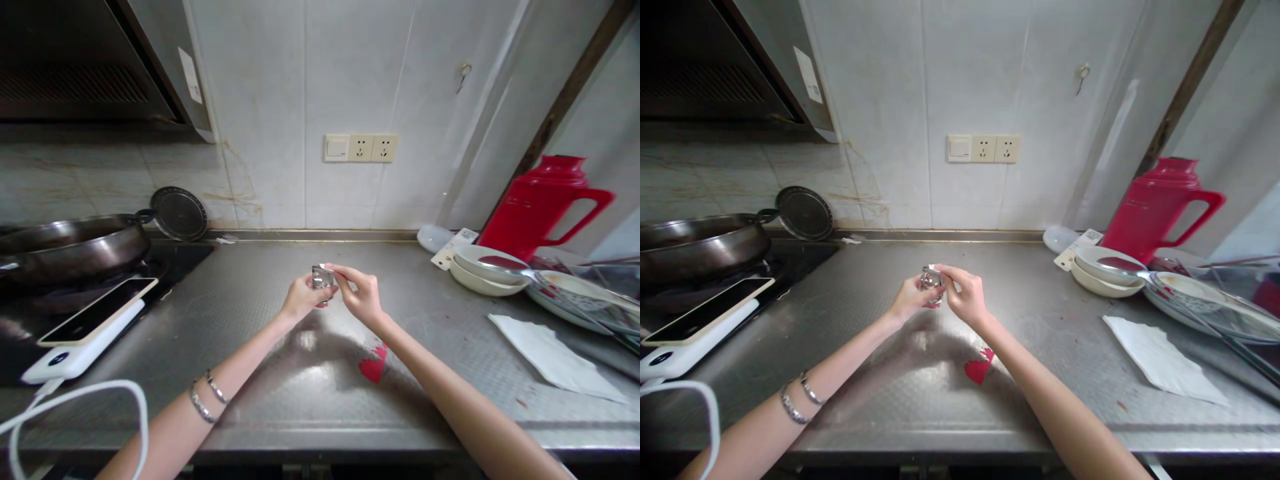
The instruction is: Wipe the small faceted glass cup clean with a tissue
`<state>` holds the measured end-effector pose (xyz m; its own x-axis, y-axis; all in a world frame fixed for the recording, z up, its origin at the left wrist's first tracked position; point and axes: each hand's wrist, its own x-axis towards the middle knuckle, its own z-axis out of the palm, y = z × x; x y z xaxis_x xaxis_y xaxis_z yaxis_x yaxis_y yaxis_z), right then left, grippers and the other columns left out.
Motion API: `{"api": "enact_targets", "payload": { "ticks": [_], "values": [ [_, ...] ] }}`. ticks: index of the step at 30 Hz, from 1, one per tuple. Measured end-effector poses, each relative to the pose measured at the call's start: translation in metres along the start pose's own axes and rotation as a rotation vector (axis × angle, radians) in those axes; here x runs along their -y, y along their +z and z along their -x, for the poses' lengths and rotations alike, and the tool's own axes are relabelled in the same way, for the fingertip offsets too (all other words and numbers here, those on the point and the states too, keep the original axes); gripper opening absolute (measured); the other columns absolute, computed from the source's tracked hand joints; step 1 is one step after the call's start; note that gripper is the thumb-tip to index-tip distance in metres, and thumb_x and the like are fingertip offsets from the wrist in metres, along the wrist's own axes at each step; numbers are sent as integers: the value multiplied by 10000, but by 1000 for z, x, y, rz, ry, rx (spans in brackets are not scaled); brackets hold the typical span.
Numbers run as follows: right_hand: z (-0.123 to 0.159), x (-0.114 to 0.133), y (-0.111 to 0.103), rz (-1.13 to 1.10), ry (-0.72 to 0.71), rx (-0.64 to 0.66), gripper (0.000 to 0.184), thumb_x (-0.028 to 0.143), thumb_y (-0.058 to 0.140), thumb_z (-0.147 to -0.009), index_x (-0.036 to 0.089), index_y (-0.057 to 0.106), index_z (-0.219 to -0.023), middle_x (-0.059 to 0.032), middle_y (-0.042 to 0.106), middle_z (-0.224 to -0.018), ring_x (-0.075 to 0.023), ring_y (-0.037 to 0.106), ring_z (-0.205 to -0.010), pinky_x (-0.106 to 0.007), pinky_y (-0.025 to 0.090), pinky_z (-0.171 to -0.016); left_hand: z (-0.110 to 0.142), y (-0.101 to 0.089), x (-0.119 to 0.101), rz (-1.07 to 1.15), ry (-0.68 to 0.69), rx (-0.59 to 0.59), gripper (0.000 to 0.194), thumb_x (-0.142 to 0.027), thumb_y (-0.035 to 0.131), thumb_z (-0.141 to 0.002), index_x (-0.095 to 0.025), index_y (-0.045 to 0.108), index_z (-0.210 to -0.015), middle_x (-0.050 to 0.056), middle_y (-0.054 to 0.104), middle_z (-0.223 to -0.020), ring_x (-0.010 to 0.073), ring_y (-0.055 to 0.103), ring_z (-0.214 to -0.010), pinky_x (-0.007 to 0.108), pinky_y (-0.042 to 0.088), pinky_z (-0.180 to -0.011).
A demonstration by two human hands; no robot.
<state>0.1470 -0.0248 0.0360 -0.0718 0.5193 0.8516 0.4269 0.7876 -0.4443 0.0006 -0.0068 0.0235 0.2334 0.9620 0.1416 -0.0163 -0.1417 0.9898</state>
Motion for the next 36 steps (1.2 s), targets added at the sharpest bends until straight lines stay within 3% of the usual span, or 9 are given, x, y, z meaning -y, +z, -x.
{"api": "enact_targets", "payload": {
  "ticks": [6,11,13,17,20,23,26,32,36],
  "values": [
    [-8,-4,-12,-104,95,42,184,236,557,-852,203,734,-817,-46,761,-832,-201,712,-740,-278,549,-676,0,-1,0,-1,20,12,497,-451,804,-607,-145,650,-967,24,653,-760,117,613,-594,235,545,-514],
    [-17,-20,-13,-192,333,-130,228,364,589,-828,166,702,-820,-49,728,-776,-192,658,-719,-274,500,-630,4,3,-6,-6,-9,14,438,-421,811,-601,-119,634,-864,27,638,-772,106,605,-595,230,559,-514],
    [-18,-25,-8,-222,372,-126,263,402,584,-825,160,687,-832,-54,718,-786,-190,648,-738,-282,496,-661,6,4,-6,-22,-17,24,423,-405,814,-600,-118,631,-851,24,635,-770,105,606,-594,232,563,-517],
    [-17,-28,-2,-355,419,85,256,409,596,-809,172,685,-841,-65,726,-864,-212,659,-862,-326,506,-794,4,2,-4,-5,-18,35,433,-431,808,-608,-128,641,-868,16,633,-751,106,603,-580,251,574,-516],
    [-16,-27,-6,-522,467,285,239,322,601,-796,199,674,-987,-72,699,-1099,-229,626,-1057,-372,476,-933,2,-1,-5,20,-24,24,477,-468,805,-607,-127,655,-905,19,633,-739,105,597,-569,265,581,-511],
    [-16,-25,-10,-636,465,448,458,213,647,-724,258,585,-1176,-56,551,-1356,-242,522,-1231,-399,454,-994,2,-3,-8,33,-51,10,521,-505,807,-589,-116,664,-905,31,645,-741,116,609,-585,257,578,-507],
    [-11,-23,-9,-612,415,521,686,183,701,-685,311,461,-1315,-47,405,-1473,-248,428,-1318,-402,452,-1013,2,-3,-10,46,-70,5,538,-539,789,-599,-115,668,-909,39,666,-756,122,624,-592,253,575,-518],
    [0,-21,6,-518,374,403,747,229,756,-668,286,421,-1333,-82,454,-1400,-246,470,-1267,-394,472,-988,2,-2,-9,19,-98,17,557,-578,755,-629,-121,642,-925,28,666,-692,128,628,-507,261,561,-507],
    [-1,-22,9,-501,443,308,740,242,789,-620,256,465,-1285,-85,538,-1300,-248,544,-1171,-373,511,-915,-1,-9,-7,33,-90,128,768,-619,697,-679,-194,473,-1278,89,708,-939,136,645,-529,303,570,-536]
  ]
}}
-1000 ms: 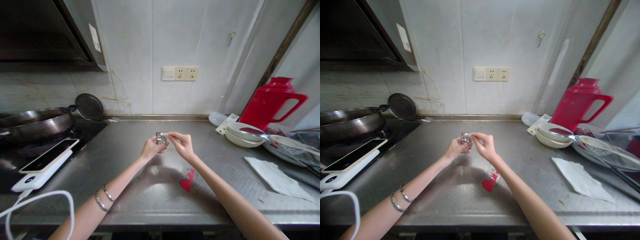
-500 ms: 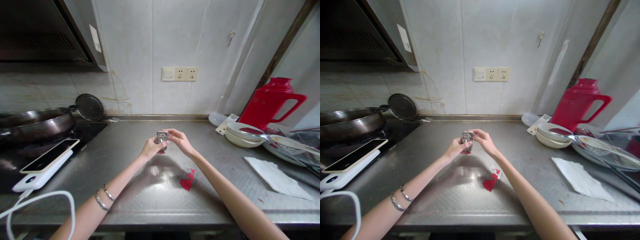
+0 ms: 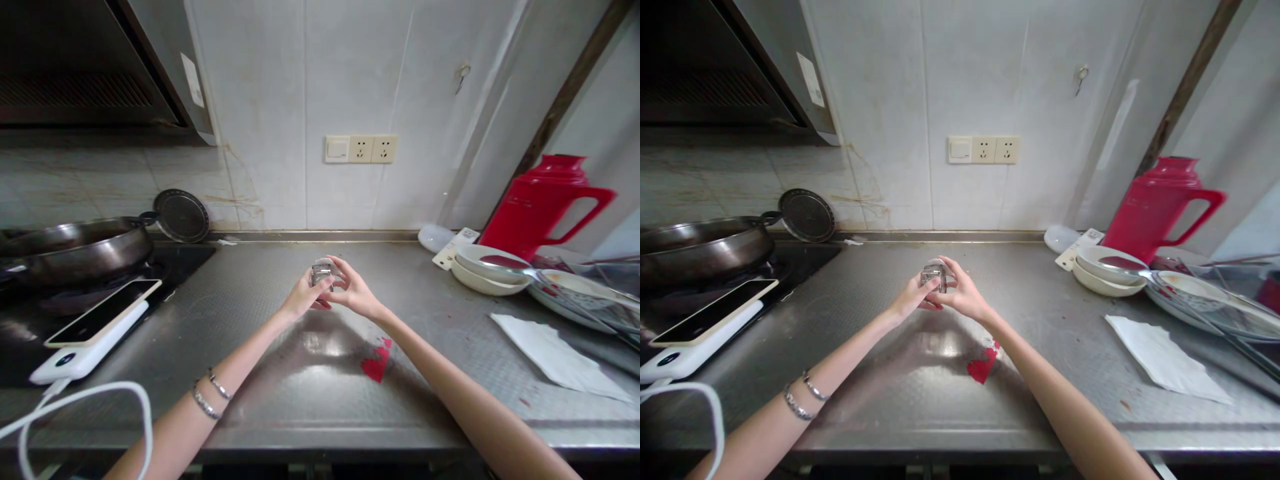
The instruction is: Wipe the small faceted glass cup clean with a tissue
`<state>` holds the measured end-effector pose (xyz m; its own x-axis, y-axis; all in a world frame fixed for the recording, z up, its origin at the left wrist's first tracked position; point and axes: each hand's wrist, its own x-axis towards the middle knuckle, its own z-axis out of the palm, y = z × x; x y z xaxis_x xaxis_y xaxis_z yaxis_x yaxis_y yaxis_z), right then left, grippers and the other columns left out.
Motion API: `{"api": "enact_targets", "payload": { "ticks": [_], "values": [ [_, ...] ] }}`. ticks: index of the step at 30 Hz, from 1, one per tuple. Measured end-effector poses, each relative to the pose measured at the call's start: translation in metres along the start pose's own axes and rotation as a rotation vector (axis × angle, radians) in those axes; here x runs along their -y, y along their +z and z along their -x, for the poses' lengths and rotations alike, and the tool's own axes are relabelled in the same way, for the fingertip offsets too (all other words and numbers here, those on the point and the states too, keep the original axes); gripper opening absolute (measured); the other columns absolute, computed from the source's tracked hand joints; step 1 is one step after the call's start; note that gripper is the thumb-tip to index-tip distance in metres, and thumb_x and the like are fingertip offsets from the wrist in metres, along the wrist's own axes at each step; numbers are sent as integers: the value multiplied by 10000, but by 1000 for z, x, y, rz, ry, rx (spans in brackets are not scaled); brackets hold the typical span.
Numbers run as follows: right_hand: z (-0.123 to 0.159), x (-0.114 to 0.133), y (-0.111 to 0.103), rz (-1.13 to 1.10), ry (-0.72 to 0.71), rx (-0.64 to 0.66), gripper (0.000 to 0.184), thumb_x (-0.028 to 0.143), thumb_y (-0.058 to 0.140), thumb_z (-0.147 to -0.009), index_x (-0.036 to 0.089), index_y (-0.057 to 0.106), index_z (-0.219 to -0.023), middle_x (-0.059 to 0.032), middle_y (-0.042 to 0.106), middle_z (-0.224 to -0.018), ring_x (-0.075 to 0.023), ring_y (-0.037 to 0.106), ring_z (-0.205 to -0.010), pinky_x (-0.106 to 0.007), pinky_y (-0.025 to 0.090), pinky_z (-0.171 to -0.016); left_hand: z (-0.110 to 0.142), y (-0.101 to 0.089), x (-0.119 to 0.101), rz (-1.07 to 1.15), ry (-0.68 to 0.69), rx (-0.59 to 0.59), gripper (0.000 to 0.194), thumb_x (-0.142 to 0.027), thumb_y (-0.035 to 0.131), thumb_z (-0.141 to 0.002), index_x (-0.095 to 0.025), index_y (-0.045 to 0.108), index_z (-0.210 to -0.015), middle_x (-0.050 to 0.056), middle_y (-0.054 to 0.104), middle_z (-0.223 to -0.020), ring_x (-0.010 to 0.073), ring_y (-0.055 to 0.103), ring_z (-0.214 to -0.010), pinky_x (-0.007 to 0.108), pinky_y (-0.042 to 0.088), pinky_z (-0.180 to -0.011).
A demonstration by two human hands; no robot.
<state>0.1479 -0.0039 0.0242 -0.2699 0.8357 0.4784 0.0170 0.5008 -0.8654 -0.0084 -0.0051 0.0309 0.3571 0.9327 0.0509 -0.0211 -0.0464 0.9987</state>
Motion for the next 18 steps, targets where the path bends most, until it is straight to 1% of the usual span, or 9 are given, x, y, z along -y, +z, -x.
{"api": "enact_targets", "payload": {
  "ticks": [2,3,5,7,8,10,13,15,18],
  "values": [
    [-2,1,-1,-57,53,-39,715,270,789,-613,237,486,-1259,-92,563,-1269,-251,580,-1117,-360,539,-850,-3,-6,3,-4,11,69,948,-605,709,-678,-236,274,-1435,156,664,-1125,181,686,-674,347,582,-615],
    [-3,1,-1,-83,81,-59,698,284,787,-611,226,497,-1243,-95,573,-1257,-251,593,-1096,-359,542,-839,-5,-9,6,-7,25,84,1050,-581,741,-656,-246,179,-1477,191,607,-1230,217,693,-803,376,582,-687],
    [-4,2,-2,-102,122,-95,667,301,786,-609,204,519,-1213,-98,592,-1238,-247,603,-1083,-368,524,-878,-9,-14,12,-34,117,70,1254,-485,843,-558,-263,51,-1505,222,414,-1432,287,621,-1076,434,541,-858],
    [-5,3,-2,-88,146,-113,639,307,785,-611,187,538,-1188,-99,607,-1222,-241,602,-1087,-381,489,-940,-11,-14,18,-91,218,56,1367,-391,893,-487,-273,-12,-1505,223,263,-1517,328,520,-1220,473,482,-954],
    [-5,3,-1,-78,155,-114,632,310,784,-612,183,543,-1183,-99,612,-1216,-241,602,-1088,-386,479,-953,-12,-14,20,-133,264,52,1386,-356,901,-470,-262,-16,-1505,224,259,-1518,337,489,-1253,484,453,-987],
    [-4,4,1,-58,165,-107,632,321,789,-610,183,549,-1179,-98,616,-1212,-241,602,-1084,-391,477,-953,-12,-12,23,-233,328,38,1356,-318,896,-481,-224,11,-1506,223,365,-1465,334,475,-1270,495,403,-1034],
    [-3,6,3,-41,149,-95,640,346,811,-587,198,572,-1162,-82,629,-1191,-231,612,-1059,-370,492,-929,-10,-10,25,-376,382,-67,1223,-312,870,-531,-187,122,-1491,191,541,-1328,315,524,-1221,499,371,-1055],
    [-3,8,2,-76,161,-81,584,411,780,-632,212,593,-1148,-73,635,-1186,-222,625,-1023,-345,529,-855,-10,-9,26,-441,393,-147,1112,-325,859,-543,-172,238,-1452,178,591,-1267,308,570,-1159,487,404,-1024],
    [-4,8,-1,-174,254,-113,466,550,615,-764,208,637,-1080,-75,669,-1104,-211,652,-901,-308,571,-659,-10,-9,26,-464,402,-155,976,-322,854,-543,-156,362,-1369,163,630,-1207,288,614,-1082,444,454,-973]
  ]
}}
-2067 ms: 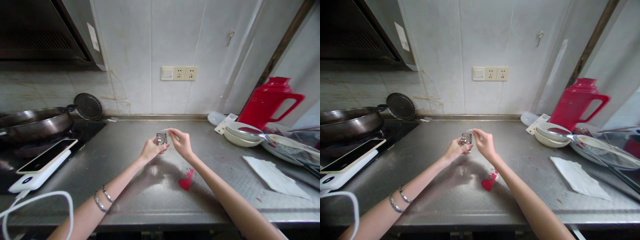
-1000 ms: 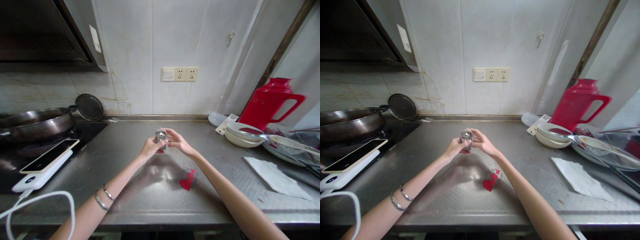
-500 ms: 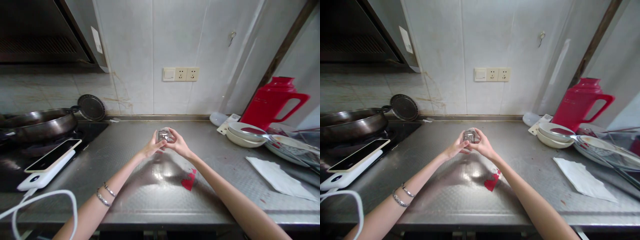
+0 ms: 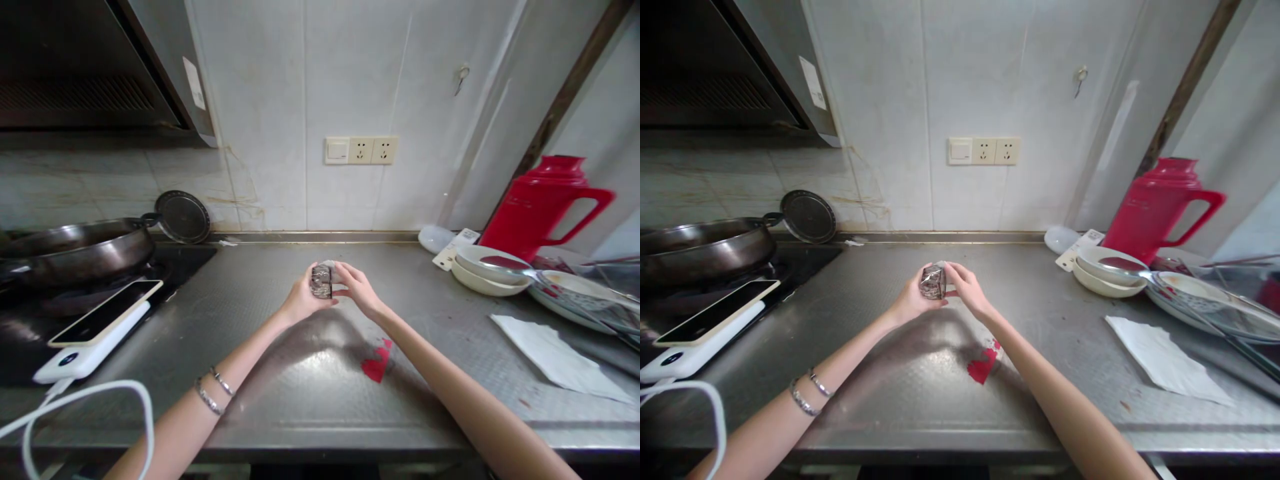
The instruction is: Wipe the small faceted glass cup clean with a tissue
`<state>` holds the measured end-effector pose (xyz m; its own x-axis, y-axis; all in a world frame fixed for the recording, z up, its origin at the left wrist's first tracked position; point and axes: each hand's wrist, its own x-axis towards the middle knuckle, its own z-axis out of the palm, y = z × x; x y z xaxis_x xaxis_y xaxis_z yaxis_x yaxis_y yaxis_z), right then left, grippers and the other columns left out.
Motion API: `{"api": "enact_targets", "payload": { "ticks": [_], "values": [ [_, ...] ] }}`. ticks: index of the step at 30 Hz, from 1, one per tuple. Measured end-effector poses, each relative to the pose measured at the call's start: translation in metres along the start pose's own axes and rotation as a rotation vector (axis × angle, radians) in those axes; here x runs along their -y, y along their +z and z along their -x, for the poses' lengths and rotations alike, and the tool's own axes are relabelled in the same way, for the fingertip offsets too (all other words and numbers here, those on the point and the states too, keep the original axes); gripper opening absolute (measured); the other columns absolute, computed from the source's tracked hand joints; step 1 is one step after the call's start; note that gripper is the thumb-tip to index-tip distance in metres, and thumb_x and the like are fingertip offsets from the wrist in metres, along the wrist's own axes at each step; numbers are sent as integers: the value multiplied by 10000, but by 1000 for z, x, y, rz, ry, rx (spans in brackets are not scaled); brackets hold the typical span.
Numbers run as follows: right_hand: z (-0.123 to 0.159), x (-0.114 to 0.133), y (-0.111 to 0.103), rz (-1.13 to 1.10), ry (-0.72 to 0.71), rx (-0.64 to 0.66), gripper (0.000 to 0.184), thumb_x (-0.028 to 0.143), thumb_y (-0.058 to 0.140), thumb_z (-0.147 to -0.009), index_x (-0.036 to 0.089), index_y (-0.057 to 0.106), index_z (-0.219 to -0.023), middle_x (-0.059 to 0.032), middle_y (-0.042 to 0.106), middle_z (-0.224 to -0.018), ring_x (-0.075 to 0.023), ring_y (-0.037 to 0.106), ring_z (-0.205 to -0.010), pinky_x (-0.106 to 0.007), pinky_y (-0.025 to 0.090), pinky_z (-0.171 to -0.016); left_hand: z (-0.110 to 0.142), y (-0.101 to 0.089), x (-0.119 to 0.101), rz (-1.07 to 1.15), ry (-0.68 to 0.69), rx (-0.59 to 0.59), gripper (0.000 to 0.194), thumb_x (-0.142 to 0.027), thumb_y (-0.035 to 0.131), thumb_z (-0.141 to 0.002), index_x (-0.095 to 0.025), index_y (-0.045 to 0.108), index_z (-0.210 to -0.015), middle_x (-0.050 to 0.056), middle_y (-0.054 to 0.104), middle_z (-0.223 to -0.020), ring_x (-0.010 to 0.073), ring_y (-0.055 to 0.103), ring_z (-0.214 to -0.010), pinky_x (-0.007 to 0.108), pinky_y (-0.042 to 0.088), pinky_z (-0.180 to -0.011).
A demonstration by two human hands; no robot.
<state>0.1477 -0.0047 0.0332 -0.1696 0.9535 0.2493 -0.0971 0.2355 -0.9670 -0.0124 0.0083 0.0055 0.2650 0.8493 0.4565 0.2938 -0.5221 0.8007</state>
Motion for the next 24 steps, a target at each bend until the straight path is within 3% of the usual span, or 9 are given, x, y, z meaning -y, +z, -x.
{"api": "enact_targets", "payload": {
  "ticks": [3,6,10,17,21,24],
  "values": [
    [-5,-4,-5,24,23,-85,450,575,620,-737,180,684,-943,-71,703,-942,-204,653,-799,-280,562,-550,2,2,-3,28,26,21,924,-304,848,-551,-168,388,-1340,149,626,-1213,272,613,-1085,417,456,-973],
    [-9,-8,-13,157,-51,-163,412,547,668,-691,163,704,-837,-66,712,-824,-208,653,-745,-275,544,-519,7,5,-9,20,31,34,933,-300,850,-543,-172,387,-1343,148,611,-1232,278,595,-1113,420,441,-992],
    [-11,-6,-20,334,-238,-242,351,490,608,-771,156,711,-808,-73,727,-787,-218,666,-734,-308,529,-637,11,10,-13,-32,8,54,952,-292,838,-544,-158,369,-1361,150,598,-1230,296,570,-1150,441,422,-1016],
    [-1,0,-10,486,-365,-110,275,369,513,-867,181,714,-876,-35,724,-795,-187,647,-724,-271,484,-660,14,19,-7,-102,39,25,944,-216,809,-526,-156,375,-1362,162,509,-1327,323,503,-1223,466,381,-1053],
    [6,3,-4,571,-407,-134,279,344,500,-882,173,719,-866,-32,714,-757,-183,650,-691,-257,472,-627,13,20,-10,-106,27,-7,896,-221,812,-528,-157,408,-1326,144,551,-1263,320,533,-1176,463,409,-1017],
    [11,10,-2,599,-474,-93,276,319,485,-892,198,733,-900,-35,741,-834,-199,684,-764,-269,503,-691,13,18,-14,-86,49,-35,805,-212,810,-536,-174,459,-1260,113,591,-1202,293,567,-1119,435,437,-984]
  ]
}}
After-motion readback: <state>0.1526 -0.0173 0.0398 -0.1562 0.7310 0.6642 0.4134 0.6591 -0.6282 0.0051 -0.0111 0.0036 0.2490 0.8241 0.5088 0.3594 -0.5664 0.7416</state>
